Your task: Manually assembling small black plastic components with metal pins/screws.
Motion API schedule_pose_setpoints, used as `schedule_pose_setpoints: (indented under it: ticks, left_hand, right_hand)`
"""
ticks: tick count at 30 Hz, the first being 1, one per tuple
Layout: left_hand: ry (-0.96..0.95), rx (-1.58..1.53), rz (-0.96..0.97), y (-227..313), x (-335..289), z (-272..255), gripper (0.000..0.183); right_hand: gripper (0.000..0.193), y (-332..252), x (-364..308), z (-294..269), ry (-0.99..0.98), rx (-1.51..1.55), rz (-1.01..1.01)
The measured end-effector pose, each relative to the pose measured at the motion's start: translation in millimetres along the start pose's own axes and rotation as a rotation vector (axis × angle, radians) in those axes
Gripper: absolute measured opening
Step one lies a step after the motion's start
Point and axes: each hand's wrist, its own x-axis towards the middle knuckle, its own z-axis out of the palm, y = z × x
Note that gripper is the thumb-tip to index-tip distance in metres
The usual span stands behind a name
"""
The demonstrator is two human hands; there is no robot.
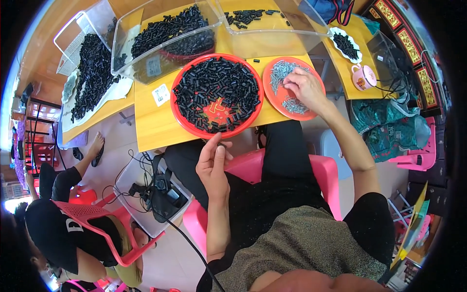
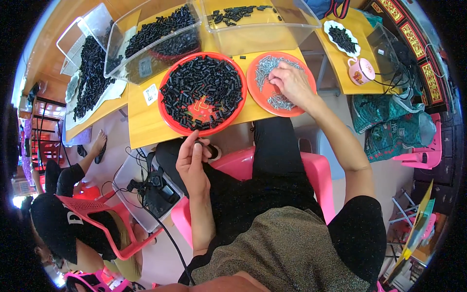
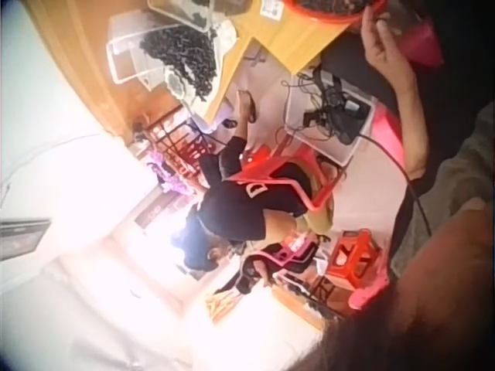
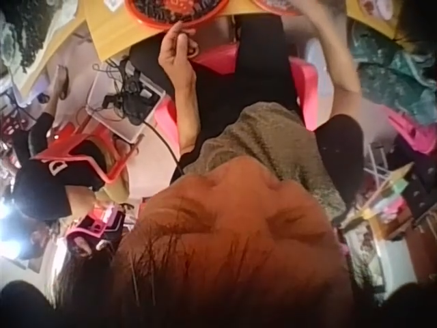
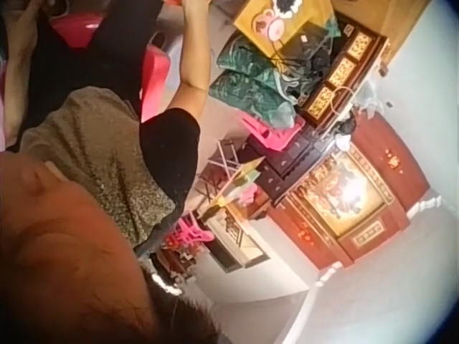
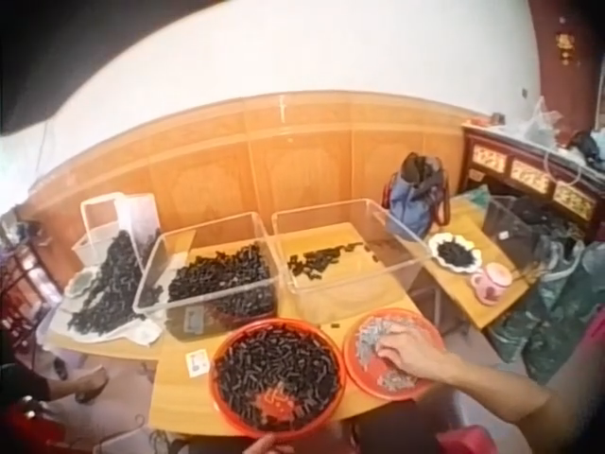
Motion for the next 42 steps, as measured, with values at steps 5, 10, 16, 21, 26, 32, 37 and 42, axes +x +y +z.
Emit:
schedule_pose_setpoints:
  ticks: [5, 10, 16, 21, 26, 32, 37, 42]
  left_hand:
    - [-0.032, -0.306, -0.214, -8, 3, -12, 0.027]
    - [-0.082, -0.665, -0.355, -16, 7, -16, 0.031]
    - [-0.068, -0.701, -0.387, -15, 7, -16, 0.021]
    - [-0.016, -0.668, -0.401, -14, 4, -12, 0.021]
    - [-0.011, -0.577, -0.335, -13, 1, -11, 0.022]
    - [0.025, -0.378, -0.19, -7, -4, -4, 0.022]
    - [0.015, -0.543, -0.3, -7, -3, -1, 0.022]
    - [-0.066, -0.802, -0.452, -25, 3, -15, 0.023]
  right_hand:
    - [0.008, 0, 7, 1, -0.143, -0.022, -0.08]
    - [0.008, 3, 9, 2, -0.152, -0.081, -0.214]
    - [0.008, -75, -9, -15, -0.144, 0.549, 0.267]
    - [0.006, -163, -26, -8, -0.373, 0.995, 0.272]
    - [0.012, -180, -30, 15, -0.367, 1.209, 0.266]
    - [0.017, -182, -30, 21, -0.339, 1.298, 0.278]
    - [0.013, -175, -37, 31, -0.143, 1.014, 0.089]
    - [0.007, -157, 9, 27, 0.004, 0.579, -0.121]
